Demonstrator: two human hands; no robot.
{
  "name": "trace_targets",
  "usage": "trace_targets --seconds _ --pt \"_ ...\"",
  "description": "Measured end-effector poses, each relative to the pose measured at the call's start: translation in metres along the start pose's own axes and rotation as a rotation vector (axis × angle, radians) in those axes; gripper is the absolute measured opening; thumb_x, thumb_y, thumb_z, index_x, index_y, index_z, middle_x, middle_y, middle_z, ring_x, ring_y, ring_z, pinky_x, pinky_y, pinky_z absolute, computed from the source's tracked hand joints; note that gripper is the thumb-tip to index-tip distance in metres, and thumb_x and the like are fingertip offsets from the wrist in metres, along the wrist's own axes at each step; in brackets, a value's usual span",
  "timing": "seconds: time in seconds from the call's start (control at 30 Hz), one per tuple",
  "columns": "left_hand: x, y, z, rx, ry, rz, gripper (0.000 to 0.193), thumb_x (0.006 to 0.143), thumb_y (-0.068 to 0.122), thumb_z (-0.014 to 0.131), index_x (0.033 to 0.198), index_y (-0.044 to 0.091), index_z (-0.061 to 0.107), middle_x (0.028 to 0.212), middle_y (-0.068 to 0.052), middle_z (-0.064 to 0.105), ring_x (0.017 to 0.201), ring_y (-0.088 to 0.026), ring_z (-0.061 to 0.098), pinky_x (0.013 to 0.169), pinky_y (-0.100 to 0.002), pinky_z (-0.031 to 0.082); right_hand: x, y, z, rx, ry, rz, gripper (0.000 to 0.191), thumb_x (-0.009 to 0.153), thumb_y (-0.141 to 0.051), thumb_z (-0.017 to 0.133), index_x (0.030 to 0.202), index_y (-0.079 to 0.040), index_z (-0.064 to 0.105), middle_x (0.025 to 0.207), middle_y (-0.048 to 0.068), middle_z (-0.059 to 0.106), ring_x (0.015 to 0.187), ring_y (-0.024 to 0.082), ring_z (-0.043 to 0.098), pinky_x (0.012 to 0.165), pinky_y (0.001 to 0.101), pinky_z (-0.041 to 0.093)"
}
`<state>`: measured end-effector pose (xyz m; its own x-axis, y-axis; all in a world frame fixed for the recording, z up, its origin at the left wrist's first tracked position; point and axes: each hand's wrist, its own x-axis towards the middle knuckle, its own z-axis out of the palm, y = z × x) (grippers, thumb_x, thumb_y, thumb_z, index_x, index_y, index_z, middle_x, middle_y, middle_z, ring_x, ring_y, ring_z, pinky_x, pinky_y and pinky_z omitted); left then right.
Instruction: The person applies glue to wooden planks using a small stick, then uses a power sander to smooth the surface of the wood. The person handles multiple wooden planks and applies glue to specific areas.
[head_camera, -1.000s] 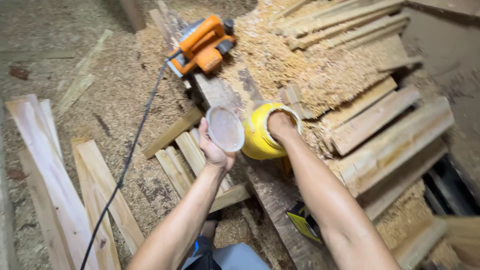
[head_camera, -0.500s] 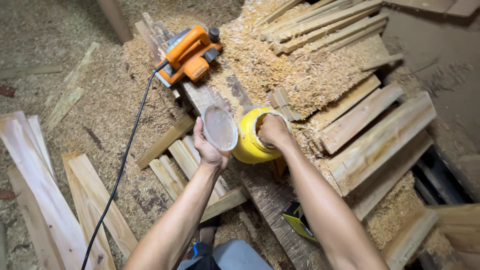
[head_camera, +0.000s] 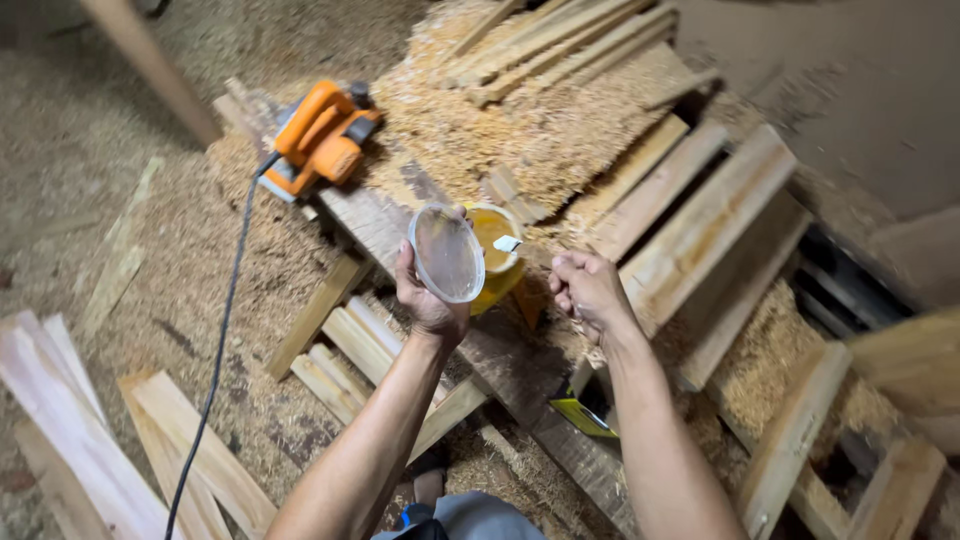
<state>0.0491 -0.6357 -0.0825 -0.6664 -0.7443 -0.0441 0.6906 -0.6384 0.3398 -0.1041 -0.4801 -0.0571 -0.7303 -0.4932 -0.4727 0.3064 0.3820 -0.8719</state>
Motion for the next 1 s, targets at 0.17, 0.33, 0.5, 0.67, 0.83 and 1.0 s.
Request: trace_targets --seconds 0.17,0.33,0.5,0.67,0.83,1.0 --pt "-0.036 -0.049 0.028 -0.018 -0.048 -0.079 0.067 0.103 0.053 0.039 0.147 0.004 0.051 0.143 -0.019 0.061 0.133 -0.029 0.057 0.116 -0.041 0.041 -0.066 0.027 -0.044 0.277 -0.025 -0.107 0.018 0.101 -0.019 0.063 0.096 -0.002 0.063 0.071 0.002 0.06 0.047 0.006 0.047 0.037 0.0206 0.03" --pt "-0.098 -0.107 0.051 -0.054 -0.111 -0.275 0.067 0.104 0.055 0.039 0.146 0.004 0.051 0.141 -0.016 0.061 0.128 -0.028 0.058 0.113 -0.043 0.043 -0.13 0.059 -0.099 0.413 0.06 -0.065 0.012 0.099 -0.019 0.062 0.098 -0.007 0.064 0.07 0.002 0.059 0.046 0.007 0.047 0.036 0.0205 0.028" --pt "-0.174 -0.169 0.066 -0.023 -0.115 -0.425 0.063 0.099 0.058 0.042 0.142 0.014 0.055 0.137 -0.011 0.063 0.124 -0.026 0.059 0.106 -0.046 0.047 -0.204 0.102 -0.168 0.588 0.099 -0.094 0.01 0.099 -0.02 0.062 0.099 -0.009 0.063 0.07 0.002 0.059 0.048 0.008 0.047 0.038 0.0216 0.028" --pt "-0.263 -0.24 0.072 -0.045 -0.078 -0.554 0.064 0.1 0.063 0.046 0.138 0.013 0.056 0.132 -0.011 0.065 0.121 -0.026 0.06 0.103 -0.045 0.049 -0.287 0.165 -0.238 0.673 0.236 -0.015 0.011 0.098 -0.021 0.063 0.099 -0.011 0.063 0.071 0.002 0.061 0.051 0.008 0.049 0.04 0.0226 0.029" --pt "-0.345 -0.304 0.078 0.06 -0.047 -0.646 0.07 0.096 0.067 0.048 0.14 0.013 0.052 0.124 -0.012 0.062 0.117 -0.029 0.06 0.1 -0.047 0.051 -0.346 0.227 -0.301 0.753 0.344 -0.02 0.013 0.098 -0.018 0.064 0.103 -0.007 0.067 0.072 0.004 0.062 0.051 0.011 0.049 0.041 0.0235 0.033" --pt "-0.394 -0.358 0.088 0.265 0.095 -0.877 0.082 0.085 0.07 0.048 0.144 0.013 0.049 0.129 -0.016 0.065 0.121 -0.031 0.064 0.104 -0.044 0.053 -0.381 0.274 -0.349 0.926 0.381 -0.03 0.02 0.097 -0.018 0.062 0.111 -0.007 0.07 0.073 0.005 0.062 0.055 0.011 0.05 0.044 0.0227 0.037"
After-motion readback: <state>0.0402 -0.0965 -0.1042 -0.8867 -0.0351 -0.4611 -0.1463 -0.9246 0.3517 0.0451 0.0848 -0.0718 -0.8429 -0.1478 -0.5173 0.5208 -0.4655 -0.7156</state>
